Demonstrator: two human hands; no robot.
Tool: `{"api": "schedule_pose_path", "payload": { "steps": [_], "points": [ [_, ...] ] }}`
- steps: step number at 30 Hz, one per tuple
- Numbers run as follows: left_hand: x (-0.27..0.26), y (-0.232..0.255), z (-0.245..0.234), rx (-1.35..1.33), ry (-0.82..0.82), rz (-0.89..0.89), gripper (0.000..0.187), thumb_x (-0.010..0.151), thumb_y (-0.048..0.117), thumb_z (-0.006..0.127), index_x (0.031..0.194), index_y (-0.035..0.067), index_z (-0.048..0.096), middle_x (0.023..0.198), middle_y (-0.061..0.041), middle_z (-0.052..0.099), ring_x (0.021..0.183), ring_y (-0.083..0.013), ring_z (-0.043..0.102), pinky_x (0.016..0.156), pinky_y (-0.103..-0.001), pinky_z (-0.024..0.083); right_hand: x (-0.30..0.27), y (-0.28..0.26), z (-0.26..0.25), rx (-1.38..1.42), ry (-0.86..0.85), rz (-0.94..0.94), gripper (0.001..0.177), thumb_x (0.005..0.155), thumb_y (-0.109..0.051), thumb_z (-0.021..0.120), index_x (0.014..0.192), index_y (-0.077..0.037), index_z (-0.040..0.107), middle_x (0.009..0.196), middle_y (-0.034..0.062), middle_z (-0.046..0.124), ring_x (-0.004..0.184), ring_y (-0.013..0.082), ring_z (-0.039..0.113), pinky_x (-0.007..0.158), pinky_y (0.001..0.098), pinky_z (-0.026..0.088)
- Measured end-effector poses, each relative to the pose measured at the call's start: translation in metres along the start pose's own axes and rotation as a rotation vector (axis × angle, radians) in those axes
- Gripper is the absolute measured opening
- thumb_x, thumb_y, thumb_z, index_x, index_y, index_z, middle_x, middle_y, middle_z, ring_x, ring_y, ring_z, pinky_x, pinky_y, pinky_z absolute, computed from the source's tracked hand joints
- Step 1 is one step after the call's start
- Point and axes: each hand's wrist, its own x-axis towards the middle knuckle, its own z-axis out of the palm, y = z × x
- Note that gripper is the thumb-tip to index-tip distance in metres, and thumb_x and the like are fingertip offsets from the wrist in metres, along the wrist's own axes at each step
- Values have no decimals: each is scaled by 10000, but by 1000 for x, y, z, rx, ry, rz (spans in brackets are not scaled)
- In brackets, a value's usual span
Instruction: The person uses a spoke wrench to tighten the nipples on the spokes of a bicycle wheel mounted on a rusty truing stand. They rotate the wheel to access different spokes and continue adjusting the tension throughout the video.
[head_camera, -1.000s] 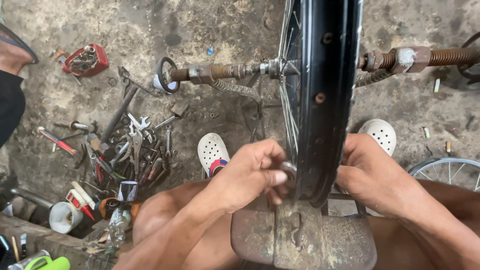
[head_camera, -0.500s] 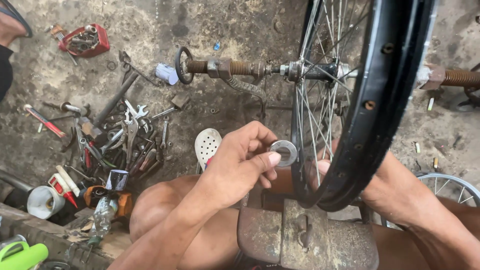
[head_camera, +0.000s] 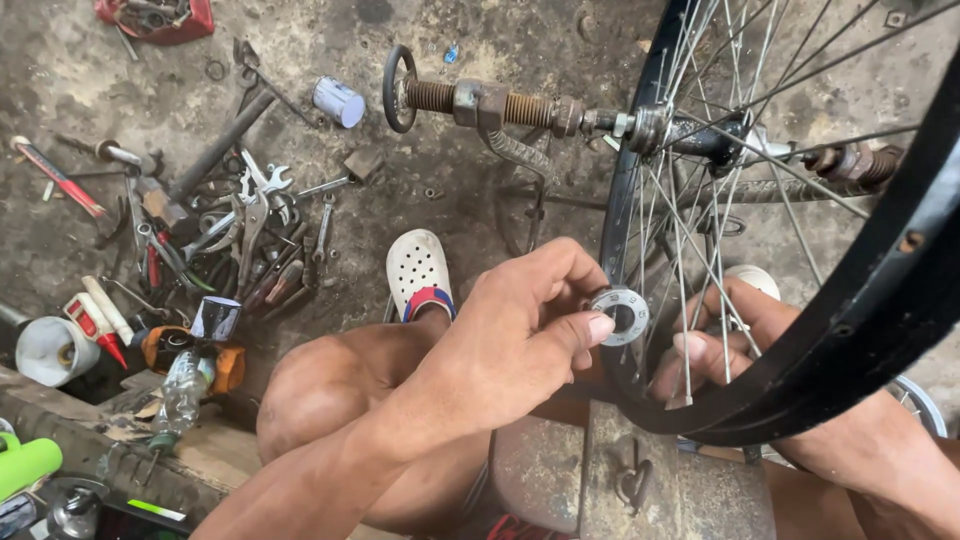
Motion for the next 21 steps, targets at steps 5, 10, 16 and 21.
{"api": "schedule_pose_path", "payload": {
  "steps": [5,10,16,21],
  "points": [
    [-6,2,-2,117,23,88,109,905,17,681,999,12,626,738,-35,656,655,-83,632,575,-283,510,2,14,-4,48,-27,-37,261,1022,-232,661,1135,-2,610,849,156,715,712,184,703,597,327,605],
    [-11,7,-4,198,41,104,135,895,68,694,1010,30,635,729,-86,693,650,-158,676,597,-345,526,-4,26,-5,-17,22,-8,319,959,-153,722,1238,-17,649,926,164,777,776,216,771,620,357,602],
    [-15,9,-9,207,76,250,153,908,92,674,1030,23,611,804,-151,708,760,-279,742,672,-393,553,-16,35,1,285,89,25,253,945,-41,694,1168,79,698,968,186,778,904,240,715,775,383,570],
    [-16,10,-9,171,3,227,135,913,106,627,1016,28,588,790,-190,701,758,-344,751,650,-447,560,-16,30,-4,252,77,-44,224,957,-39,700,1108,127,703,943,228,788,862,263,757,754,417,623]
  ]
}}
